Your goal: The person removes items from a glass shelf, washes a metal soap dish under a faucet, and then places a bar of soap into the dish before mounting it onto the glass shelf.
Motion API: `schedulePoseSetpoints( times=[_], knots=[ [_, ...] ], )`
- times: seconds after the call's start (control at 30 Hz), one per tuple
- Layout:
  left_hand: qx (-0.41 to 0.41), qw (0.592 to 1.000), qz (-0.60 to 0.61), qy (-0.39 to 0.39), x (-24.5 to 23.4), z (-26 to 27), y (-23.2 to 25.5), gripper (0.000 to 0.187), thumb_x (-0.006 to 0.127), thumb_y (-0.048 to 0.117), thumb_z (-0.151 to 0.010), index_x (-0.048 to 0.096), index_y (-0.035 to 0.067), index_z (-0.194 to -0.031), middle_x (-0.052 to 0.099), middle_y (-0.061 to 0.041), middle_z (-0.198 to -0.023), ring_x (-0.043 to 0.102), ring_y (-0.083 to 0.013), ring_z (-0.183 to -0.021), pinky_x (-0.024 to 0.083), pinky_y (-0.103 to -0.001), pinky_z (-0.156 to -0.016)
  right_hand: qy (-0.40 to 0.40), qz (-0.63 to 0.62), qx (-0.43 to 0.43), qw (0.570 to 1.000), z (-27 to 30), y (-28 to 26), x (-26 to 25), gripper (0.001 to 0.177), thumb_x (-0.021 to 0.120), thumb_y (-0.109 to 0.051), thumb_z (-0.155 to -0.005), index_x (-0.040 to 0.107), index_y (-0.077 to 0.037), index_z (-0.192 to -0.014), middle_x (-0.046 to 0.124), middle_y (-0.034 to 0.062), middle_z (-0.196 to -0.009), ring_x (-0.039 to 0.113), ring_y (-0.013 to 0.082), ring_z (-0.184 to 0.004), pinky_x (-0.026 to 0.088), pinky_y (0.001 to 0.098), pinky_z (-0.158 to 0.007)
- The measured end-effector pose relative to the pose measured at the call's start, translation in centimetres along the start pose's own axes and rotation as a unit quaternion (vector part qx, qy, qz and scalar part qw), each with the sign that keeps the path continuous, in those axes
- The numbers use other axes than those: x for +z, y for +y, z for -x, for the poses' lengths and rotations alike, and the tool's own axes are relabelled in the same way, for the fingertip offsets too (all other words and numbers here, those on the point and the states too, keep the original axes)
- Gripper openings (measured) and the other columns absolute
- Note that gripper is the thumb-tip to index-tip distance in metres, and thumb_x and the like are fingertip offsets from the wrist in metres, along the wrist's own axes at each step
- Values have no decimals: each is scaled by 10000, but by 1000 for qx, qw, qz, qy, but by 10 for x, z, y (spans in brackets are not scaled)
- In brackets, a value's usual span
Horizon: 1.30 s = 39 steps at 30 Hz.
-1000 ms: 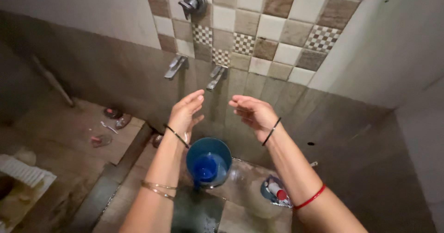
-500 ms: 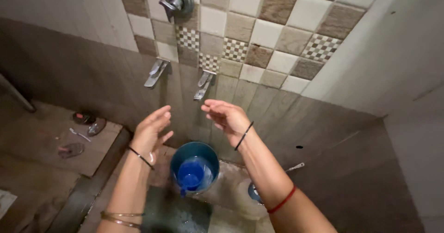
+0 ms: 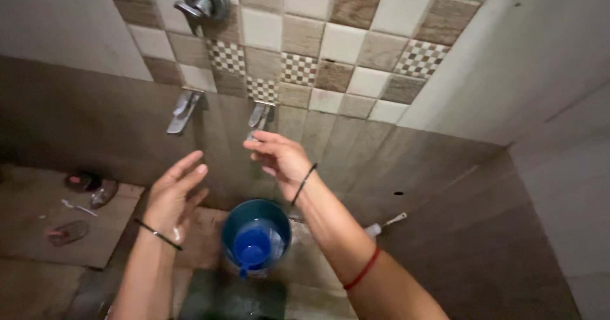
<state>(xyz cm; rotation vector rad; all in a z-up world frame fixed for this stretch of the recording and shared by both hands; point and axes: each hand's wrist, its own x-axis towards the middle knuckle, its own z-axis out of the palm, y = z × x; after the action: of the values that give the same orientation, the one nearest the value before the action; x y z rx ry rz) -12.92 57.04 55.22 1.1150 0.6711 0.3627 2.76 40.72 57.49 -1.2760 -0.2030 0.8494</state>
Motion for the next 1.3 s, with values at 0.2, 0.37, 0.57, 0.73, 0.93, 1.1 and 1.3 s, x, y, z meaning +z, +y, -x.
schedulePoseSetpoints(
  times=[0.2,0.37,0.57,0.73,0.93,1.1,1.3],
  knots=[
    [1,1000,-8,20,-45,2,4,517,696,166,-888,629,156,-1400,586,-7,-1414,534,-145,-1280,438,-418,-1044,8,-24,-1,1000,-12,34,26,601,707,-214,-842,554,-108,-1414,753,-4,-1186,629,68,-914,411,322,-881],
    [16,1000,17,12,-116,-18,-3,545,730,163,-890,639,148,-1428,557,-30,-1321,543,-155,-1144,466,-408,-980,20,-35,-6,999,-26,61,60,620,715,-216,-830,563,-91,-1418,759,8,-1167,634,84,-911,433,311,-810],
    [7,1000,5,4,-181,-37,24,583,710,143,-859,588,141,-1429,570,67,-1399,562,-83,-1213,470,-393,-979,46,-66,-38,996,-36,64,123,629,752,-199,-810,565,-82,-1399,735,-5,-1179,655,102,-965,448,314,-815],
    [-5,1000,10,1,-230,-50,48,628,726,113,-924,578,112,-1535,257,-279,-1532,230,-388,-1336,440,-440,-1064,53,-68,-40,995,-39,68,163,597,746,-204,-830,581,-86,-1392,730,14,-1182,653,120,-1013,438,322,-884],
    [10,1000,15,-24,-252,-60,56,662,692,138,-872,505,119,-1507,433,-62,-1608,527,-229,-1364,426,-437,-1083,74,-58,-33,995,-35,70,180,546,714,-190,-831,615,-86,-1359,728,15,-1160,646,135,-1079,417,391,-1034],
    [-1,999,-1,-32,-256,-71,47,678,681,137,-887,482,123,-1534,422,-96,-1654,504,-221,-1397,427,-435,-1078,83,-45,-49,994,-37,70,179,548,716,-199,-830,621,-83,-1357,725,33,-1159,622,170,-1151,391,420,-1060],
    [-4,999,-9,-35,-244,-89,36,697,674,124,-883,468,135,-1549,400,-77,-1669,498,-199,-1404,439,-421,-1055,97,-42,-48,993,-44,69,175,594,741,-194,-810,610,-72,-1375,688,63,-1241,589,201,-1224,374,436,-1089]
  ],
)
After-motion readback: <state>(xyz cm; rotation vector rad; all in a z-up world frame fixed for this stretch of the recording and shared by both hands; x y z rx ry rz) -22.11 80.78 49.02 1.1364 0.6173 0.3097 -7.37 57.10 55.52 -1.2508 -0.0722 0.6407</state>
